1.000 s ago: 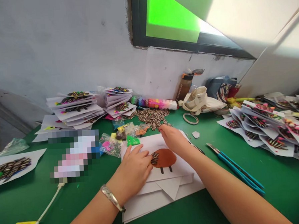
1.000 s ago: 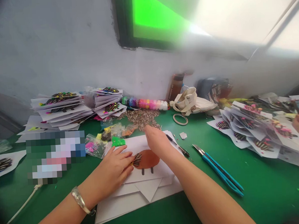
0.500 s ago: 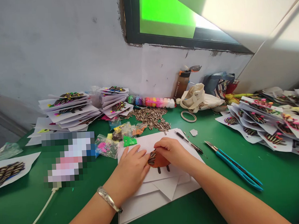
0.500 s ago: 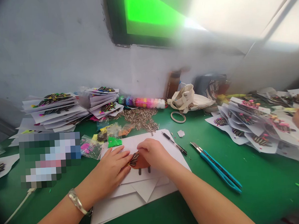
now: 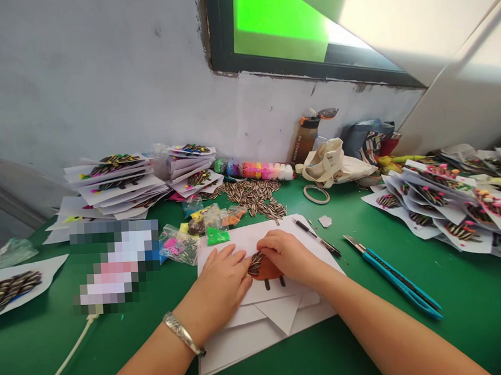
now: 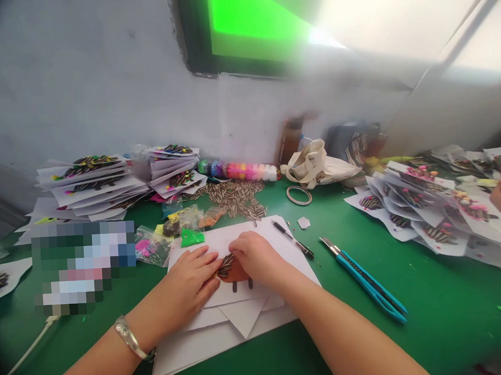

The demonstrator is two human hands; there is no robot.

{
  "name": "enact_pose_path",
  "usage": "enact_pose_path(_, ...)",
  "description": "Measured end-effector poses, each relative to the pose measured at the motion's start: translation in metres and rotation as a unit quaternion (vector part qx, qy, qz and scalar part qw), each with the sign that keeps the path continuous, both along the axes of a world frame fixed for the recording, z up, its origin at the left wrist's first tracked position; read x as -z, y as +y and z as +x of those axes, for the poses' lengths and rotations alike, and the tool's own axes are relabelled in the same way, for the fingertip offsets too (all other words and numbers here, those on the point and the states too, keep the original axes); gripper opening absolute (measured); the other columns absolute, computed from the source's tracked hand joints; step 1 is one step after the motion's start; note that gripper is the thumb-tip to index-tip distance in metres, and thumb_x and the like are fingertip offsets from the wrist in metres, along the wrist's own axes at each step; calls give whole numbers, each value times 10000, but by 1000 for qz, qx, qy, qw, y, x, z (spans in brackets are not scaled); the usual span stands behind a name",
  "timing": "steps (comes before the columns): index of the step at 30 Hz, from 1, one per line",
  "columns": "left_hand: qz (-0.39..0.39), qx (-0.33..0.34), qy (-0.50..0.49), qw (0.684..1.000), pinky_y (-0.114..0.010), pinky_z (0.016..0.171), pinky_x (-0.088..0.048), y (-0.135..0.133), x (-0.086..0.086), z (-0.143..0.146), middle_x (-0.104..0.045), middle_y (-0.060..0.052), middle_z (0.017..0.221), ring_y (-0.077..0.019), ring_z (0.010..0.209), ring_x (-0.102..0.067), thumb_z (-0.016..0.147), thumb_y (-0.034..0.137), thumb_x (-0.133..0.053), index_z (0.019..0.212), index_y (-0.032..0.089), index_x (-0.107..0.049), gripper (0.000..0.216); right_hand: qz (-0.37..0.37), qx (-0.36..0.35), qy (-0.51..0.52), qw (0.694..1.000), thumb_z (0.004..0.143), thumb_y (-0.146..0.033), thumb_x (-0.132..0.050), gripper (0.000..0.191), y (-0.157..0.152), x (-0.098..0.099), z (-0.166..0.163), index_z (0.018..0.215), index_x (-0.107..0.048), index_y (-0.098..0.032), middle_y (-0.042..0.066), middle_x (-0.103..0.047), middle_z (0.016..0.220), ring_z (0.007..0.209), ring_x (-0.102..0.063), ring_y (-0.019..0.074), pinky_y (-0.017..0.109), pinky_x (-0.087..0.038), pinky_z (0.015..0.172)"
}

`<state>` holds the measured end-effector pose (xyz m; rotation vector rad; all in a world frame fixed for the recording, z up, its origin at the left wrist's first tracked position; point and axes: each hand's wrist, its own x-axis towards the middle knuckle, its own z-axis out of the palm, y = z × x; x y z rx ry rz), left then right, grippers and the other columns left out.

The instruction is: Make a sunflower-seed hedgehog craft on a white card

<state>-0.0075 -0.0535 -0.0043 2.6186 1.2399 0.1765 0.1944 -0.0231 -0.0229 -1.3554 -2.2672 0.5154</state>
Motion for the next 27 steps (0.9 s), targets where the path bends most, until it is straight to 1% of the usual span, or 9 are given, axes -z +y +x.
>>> enact_pose_path(4,2,13,2,1000,-539,1082,-339,1,1,0,-610,-108,1208,-320,1251,-433,956,257,-423,1192,150,-600,313,1,-13,-9,1000,873,-65,-524,220,2,2,-1,827,-710,-173,47,-640,809,818,-578,169,267,-427,742)
enact_pose_path(11,2,14,2,1000,-531,1091,-336,1,1,0,-607,-102,1203,-310,1233,-438,958,252,-426,1202,150,-598,315,57,-41,-7,998,862,-76,-547,198,2,14,-3,828,-709,-185,51,-625,805,797,-554,169,265,-417,716)
enact_pose_path(15,12,16,1,1000,-527,1085,-348,0,1,0,-612,-104,1212,-307,1237,-442,951,240,-439,1208,151,-593,313,62,-46,-10,997,863,-85,-546,199,3,17,-3,839,-722,-176,59,-636,799,795,-546,176,274,-415,720)
enact_pose_path(18,24,19,0,1000,-517,1082,-354,0,3,-1,-616,-100,1220,-308,1242,-448,948,241,-440,1203,161,-596,309,59,-46,-4,997,886,-92,-510,243,0,14,0,922,-731,-186,65,-659,839,828,-559,181,286,-425,757)
enact_pose_path(21,33,14,-7,999,-514,1072,-365,0,4,-3,-611,-102,1248,-316,1251,-451,936,249,-459,1190,170,-602,302,57,-13,12,998,906,-100,-468,288,-5,9,4,1031,-715,-183,81,-668,923,875,-575,185,301,-434,794)
enact_pose_path(22,36,11,-9,999,-522,1066,-368,-1,5,-3,-608,-105,1260,-322,1256,-449,931,247,-467,1193,170,-601,304,57,2,14,998,902,-97,-466,290,-6,7,5,1028,-714,-178,84,-667,933,883,-576,187,304,-435,798)
enact_pose_path(24,42,5,-9,999,-551,1058,-363,-2,4,-3,-600,-114,1281,-338,1274,-438,925,240,-475,1211,165,-593,319,58,24,12,998,876,-78,-479,276,-8,3,6,953,-725,-176,79,-663,906,877,-574,190,304,-431,793)
enact_pose_path(27,49,0,-6,999,-590,1061,-339,-4,2,-3,-595,-107,1297,-348,1306,-414,929,244,-474,1217,177,-596,320,61,22,-12,998,840,-41,-483,279,-11,0,5,799,-722,-178,61,-644,810,821,-556,179,287,-414,755)
